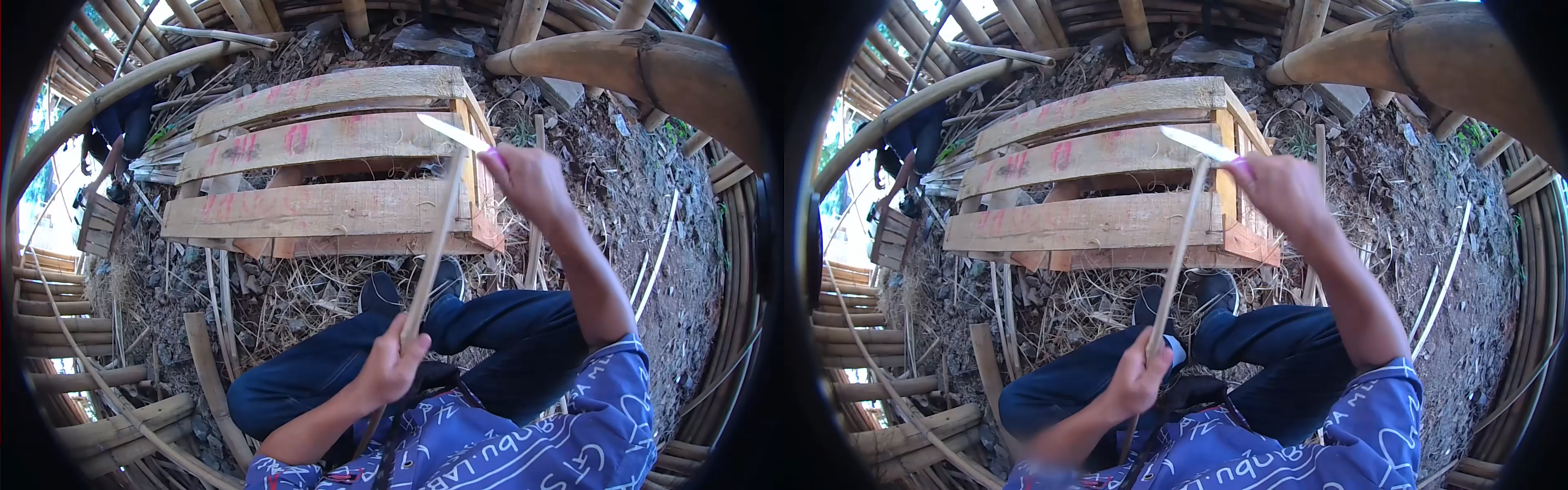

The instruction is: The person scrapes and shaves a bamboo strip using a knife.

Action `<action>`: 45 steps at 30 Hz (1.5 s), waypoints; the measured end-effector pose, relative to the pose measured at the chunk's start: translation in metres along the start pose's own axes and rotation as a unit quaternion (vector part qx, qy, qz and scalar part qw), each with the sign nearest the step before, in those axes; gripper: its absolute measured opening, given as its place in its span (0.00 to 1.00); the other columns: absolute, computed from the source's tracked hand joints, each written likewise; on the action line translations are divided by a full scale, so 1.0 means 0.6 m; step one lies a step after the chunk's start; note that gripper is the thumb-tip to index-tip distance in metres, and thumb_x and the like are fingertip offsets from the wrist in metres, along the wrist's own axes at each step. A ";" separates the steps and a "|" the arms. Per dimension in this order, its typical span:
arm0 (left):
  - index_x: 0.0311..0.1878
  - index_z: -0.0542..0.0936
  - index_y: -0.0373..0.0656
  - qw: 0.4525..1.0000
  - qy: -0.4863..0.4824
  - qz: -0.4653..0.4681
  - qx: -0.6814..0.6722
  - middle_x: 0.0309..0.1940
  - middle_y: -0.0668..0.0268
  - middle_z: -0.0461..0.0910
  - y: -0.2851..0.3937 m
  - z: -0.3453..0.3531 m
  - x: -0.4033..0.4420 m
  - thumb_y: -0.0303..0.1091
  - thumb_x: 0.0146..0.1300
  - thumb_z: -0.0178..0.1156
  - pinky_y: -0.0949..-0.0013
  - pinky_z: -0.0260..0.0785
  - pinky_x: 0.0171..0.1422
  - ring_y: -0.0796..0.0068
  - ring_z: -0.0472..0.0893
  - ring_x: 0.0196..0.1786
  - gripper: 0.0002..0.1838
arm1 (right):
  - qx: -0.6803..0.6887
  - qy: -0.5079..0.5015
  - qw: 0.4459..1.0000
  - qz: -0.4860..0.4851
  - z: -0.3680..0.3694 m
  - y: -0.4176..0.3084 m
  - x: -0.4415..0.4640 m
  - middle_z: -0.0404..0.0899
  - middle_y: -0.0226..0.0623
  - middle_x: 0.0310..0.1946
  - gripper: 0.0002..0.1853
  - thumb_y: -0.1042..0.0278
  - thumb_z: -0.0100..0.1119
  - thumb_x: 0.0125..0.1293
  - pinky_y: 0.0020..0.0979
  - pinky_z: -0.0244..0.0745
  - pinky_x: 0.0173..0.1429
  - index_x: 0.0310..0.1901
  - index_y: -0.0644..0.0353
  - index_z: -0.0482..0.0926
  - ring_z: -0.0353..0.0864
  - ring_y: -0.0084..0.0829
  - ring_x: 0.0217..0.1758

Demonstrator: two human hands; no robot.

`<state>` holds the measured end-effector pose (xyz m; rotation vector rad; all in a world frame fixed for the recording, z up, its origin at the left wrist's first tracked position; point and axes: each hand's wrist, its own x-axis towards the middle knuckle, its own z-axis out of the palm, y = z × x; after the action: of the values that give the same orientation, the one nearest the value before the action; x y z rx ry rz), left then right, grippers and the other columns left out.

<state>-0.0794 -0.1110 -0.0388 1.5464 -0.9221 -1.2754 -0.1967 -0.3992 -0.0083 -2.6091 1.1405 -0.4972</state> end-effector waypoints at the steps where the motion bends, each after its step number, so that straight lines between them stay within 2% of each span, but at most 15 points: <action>1: 0.44 0.70 0.36 0.999 -0.008 0.033 0.019 0.19 0.72 0.66 0.005 0.006 -0.007 0.40 0.69 0.54 0.73 0.58 0.25 0.85 0.64 0.24 0.14 | -0.014 0.003 1.000 0.018 0.010 0.039 0.008 0.77 0.42 0.18 0.24 0.45 0.48 0.70 0.44 0.72 0.31 0.28 0.57 0.79 0.79 0.44 0.23; 8: 0.36 0.67 0.43 0.992 0.012 -0.045 -0.120 0.22 0.76 0.62 -0.010 -0.019 0.012 0.38 0.71 0.51 0.77 0.55 0.28 0.89 0.60 0.26 0.10 | 0.053 -0.013 0.997 0.054 -0.017 0.014 -0.005 0.75 0.48 0.18 0.26 0.45 0.45 0.71 0.46 0.69 0.33 0.29 0.62 0.78 0.77 0.52 0.25; 14: 0.38 0.65 0.45 0.977 0.003 -0.054 -0.208 0.22 0.77 0.62 -0.015 -0.024 0.021 0.38 0.72 0.50 0.80 0.55 0.25 0.90 0.61 0.23 0.09 | 0.137 -0.050 0.989 0.034 -0.029 -0.023 -0.029 0.70 0.45 0.13 0.23 0.53 0.48 0.72 0.41 0.66 0.28 0.28 0.65 0.78 0.72 0.44 0.17; 18: 0.37 0.67 0.44 0.978 -0.013 -0.086 -0.190 0.21 0.77 0.62 0.007 -0.031 0.023 0.39 0.74 0.47 0.81 0.54 0.24 0.89 0.61 0.21 0.10 | 0.169 -0.085 0.982 0.013 -0.032 -0.064 -0.046 0.72 0.45 0.15 0.20 0.55 0.52 0.70 0.41 0.66 0.26 0.27 0.63 0.78 0.73 0.46 0.17; 21: 0.37 0.68 0.44 0.973 -0.016 -0.064 -0.221 0.20 0.77 0.63 -0.003 -0.031 0.025 0.39 0.74 0.46 0.80 0.54 0.24 0.89 0.61 0.21 0.11 | 0.127 -0.089 0.987 -0.050 -0.016 -0.090 -0.062 0.74 0.44 0.15 0.19 0.54 0.55 0.68 0.42 0.68 0.25 0.26 0.61 0.78 0.75 0.46 0.18; 23: 0.37 0.68 0.43 0.972 -0.013 -0.066 -0.227 0.21 0.77 0.63 -0.008 -0.031 0.026 0.39 0.74 0.47 0.80 0.55 0.25 0.89 0.61 0.21 0.11 | 0.102 -0.068 0.979 -0.165 -0.004 -0.099 -0.072 0.74 0.41 0.15 0.19 0.51 0.57 0.65 0.42 0.70 0.25 0.24 0.58 0.76 0.77 0.45 0.19; 25: 0.38 0.68 0.43 0.970 -0.011 -0.070 -0.232 0.21 0.77 0.63 -0.008 -0.030 0.024 0.39 0.73 0.48 0.80 0.55 0.25 0.89 0.61 0.22 0.11 | 0.081 -0.071 0.977 -0.182 0.001 -0.105 -0.074 0.74 0.40 0.15 0.19 0.50 0.57 0.65 0.41 0.70 0.24 0.24 0.57 0.76 0.77 0.44 0.18; 31: 0.38 0.69 0.41 0.996 0.029 -0.018 -0.081 0.22 0.75 0.64 -0.012 -0.020 0.020 0.41 0.71 0.51 0.75 0.57 0.29 0.87 0.62 0.26 0.12 | 0.043 -0.072 0.976 -0.199 0.017 -0.098 -0.067 0.74 0.38 0.14 0.21 0.48 0.56 0.65 0.40 0.71 0.24 0.22 0.56 0.74 0.77 0.43 0.19; 33: 0.37 0.69 0.41 0.998 0.024 -0.007 -0.057 0.21 0.73 0.65 -0.010 -0.014 0.015 0.41 0.72 0.50 0.74 0.57 0.28 0.86 0.63 0.26 0.13 | 0.009 -0.055 0.991 -0.125 0.024 -0.079 -0.052 0.75 0.39 0.15 0.22 0.47 0.54 0.67 0.41 0.71 0.25 0.23 0.57 0.75 0.78 0.44 0.20; 36: 0.37 0.69 0.40 0.999 0.021 -0.015 -0.040 0.20 0.72 0.63 -0.012 -0.012 0.016 0.40 0.72 0.50 0.73 0.57 0.27 0.86 0.62 0.24 0.13 | 0.015 -0.051 0.991 -0.127 0.014 -0.051 -0.035 0.75 0.40 0.16 0.23 0.47 0.52 0.68 0.43 0.71 0.27 0.24 0.58 0.76 0.78 0.45 0.21; 37: 0.37 0.69 0.40 0.999 0.019 -0.015 -0.041 0.20 0.72 0.63 -0.013 -0.013 0.017 0.40 0.72 0.50 0.73 0.57 0.27 0.86 0.62 0.24 0.13 | 0.046 -0.066 0.991 -0.103 0.013 -0.054 -0.036 0.73 0.46 0.18 0.20 0.52 0.53 0.68 0.45 0.68 0.29 0.25 0.61 0.74 0.75 0.50 0.23; 41: 0.37 0.68 0.39 0.999 0.032 -0.009 -0.016 0.18 0.72 0.63 -0.013 -0.016 0.017 0.40 0.72 0.49 0.72 0.56 0.25 0.85 0.63 0.23 0.13 | 0.033 -0.068 0.992 -0.100 0.012 -0.051 -0.024 0.73 0.46 0.18 0.21 0.50 0.51 0.69 0.45 0.69 0.30 0.27 0.60 0.76 0.76 0.50 0.23; 43: 0.37 0.68 0.39 0.999 0.041 0.004 0.004 0.18 0.72 0.63 -0.013 -0.010 0.011 0.40 0.72 0.49 0.72 0.56 0.25 0.85 0.63 0.23 0.13 | 0.014 -0.013 1.000 -0.010 0.021 -0.026 -0.009 0.77 0.43 0.18 0.25 0.45 0.47 0.70 0.44 0.71 0.30 0.26 0.58 0.77 0.79 0.46 0.23; 44: 0.37 0.68 0.39 0.999 0.031 0.013 0.009 0.18 0.72 0.63 -0.013 -0.003 0.005 0.40 0.72 0.49 0.72 0.56 0.25 0.86 0.64 0.23 0.13 | -0.013 -0.058 0.998 0.037 0.005 -0.015 0.003 0.77 0.44 0.18 0.25 0.45 0.45 0.71 0.43 0.71 0.30 0.27 0.59 0.78 0.79 0.45 0.23; 45: 0.37 0.68 0.39 0.999 0.020 0.023 0.015 0.18 0.72 0.63 -0.011 0.000 0.001 0.40 0.72 0.49 0.72 0.56 0.25 0.86 0.64 0.24 0.13 | -0.006 -0.038 0.999 0.027 0.003 -0.003 -0.001 0.76 0.44 0.17 0.25 0.47 0.46 0.71 0.43 0.71 0.30 0.28 0.60 0.78 0.78 0.46 0.23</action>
<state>-0.0790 -0.1097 -0.0452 1.5608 -0.9491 -1.1991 -0.1950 -0.3976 -0.0095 -2.5757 1.1886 -0.3789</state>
